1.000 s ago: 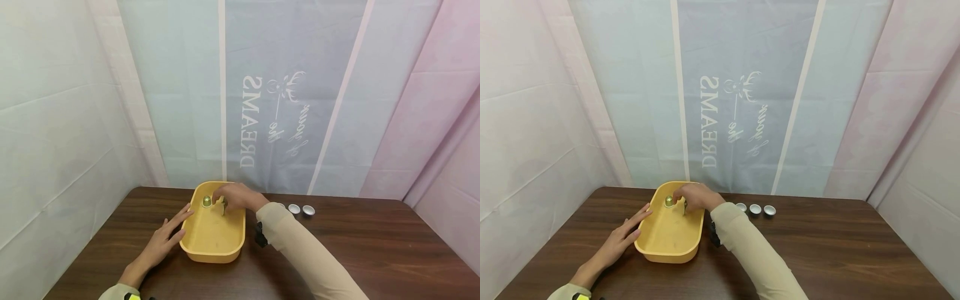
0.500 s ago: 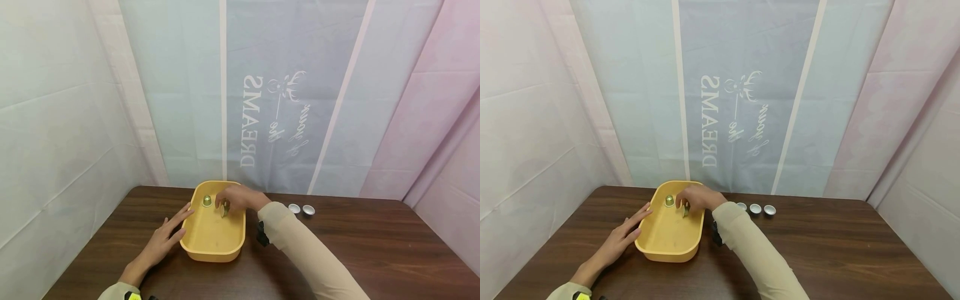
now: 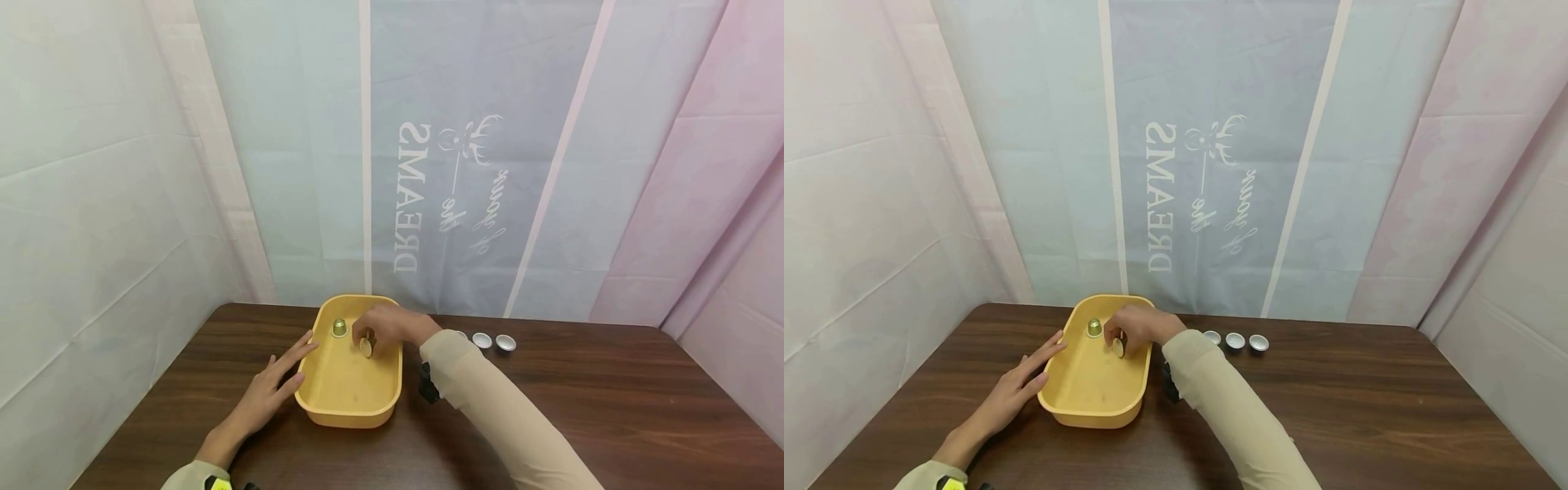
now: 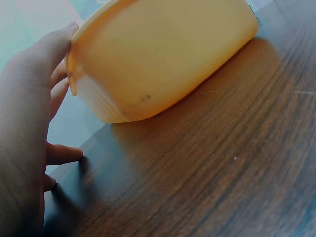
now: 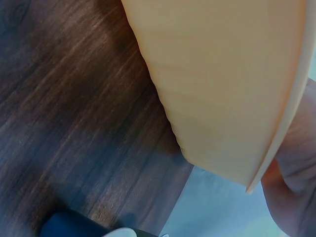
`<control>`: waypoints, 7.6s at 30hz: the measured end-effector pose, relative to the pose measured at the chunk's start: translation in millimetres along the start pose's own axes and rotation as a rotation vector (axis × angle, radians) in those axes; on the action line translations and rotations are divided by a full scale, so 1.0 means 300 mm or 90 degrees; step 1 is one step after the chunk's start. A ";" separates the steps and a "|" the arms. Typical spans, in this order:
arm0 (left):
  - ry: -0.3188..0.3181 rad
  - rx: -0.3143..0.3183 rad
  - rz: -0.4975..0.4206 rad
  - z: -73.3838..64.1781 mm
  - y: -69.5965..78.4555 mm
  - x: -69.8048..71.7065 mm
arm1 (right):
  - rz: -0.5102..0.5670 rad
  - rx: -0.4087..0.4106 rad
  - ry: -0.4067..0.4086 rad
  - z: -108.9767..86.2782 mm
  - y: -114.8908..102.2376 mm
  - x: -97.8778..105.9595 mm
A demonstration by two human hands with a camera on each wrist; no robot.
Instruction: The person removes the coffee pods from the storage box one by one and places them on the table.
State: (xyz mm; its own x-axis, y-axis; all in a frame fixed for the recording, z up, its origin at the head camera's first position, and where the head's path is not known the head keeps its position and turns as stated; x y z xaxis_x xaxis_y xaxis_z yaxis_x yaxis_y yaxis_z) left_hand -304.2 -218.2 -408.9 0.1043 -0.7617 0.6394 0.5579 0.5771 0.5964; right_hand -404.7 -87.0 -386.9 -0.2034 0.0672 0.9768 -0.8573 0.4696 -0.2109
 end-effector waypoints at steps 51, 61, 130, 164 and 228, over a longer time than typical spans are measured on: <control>0.009 0.005 -0.011 -0.010 0.000 0.002 | 0.305 0.016 0.311 -0.413 0.035 0.182; 0.009 0.002 -0.011 -0.012 0.006 0.005 | 0.314 -0.016 0.362 -0.542 0.012 0.184; 0.015 0.005 -0.026 -0.013 0.021 0.008 | 0.284 -0.199 0.493 -0.789 0.275 -0.077; 0.015 0.009 -0.023 -0.015 0.013 0.007 | 0.376 -0.093 0.563 -0.828 0.189 0.066; 0.008 0.011 -0.011 -0.010 0.005 0.003 | 0.247 0.029 0.297 -0.170 0.025 0.175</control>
State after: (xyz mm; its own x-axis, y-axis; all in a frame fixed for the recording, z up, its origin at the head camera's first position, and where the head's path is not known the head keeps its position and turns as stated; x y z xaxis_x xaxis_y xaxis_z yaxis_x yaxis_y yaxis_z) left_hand -300.7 -218.8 -408.9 0.1057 -0.7752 0.6228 0.5456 0.5688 0.6154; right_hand -397.7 -35.1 -335.4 -0.2854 0.6095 0.7396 -0.7834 0.2963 -0.5464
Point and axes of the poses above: each hand's wrist, its own z-axis towards the middle knuckle, its own x-axis out of the back of the hand, y = z × x, the point moved 10 cm from there along z, towards the middle knuckle, and after that the axes turned 4 degrees about y, right-handed, at the moved point
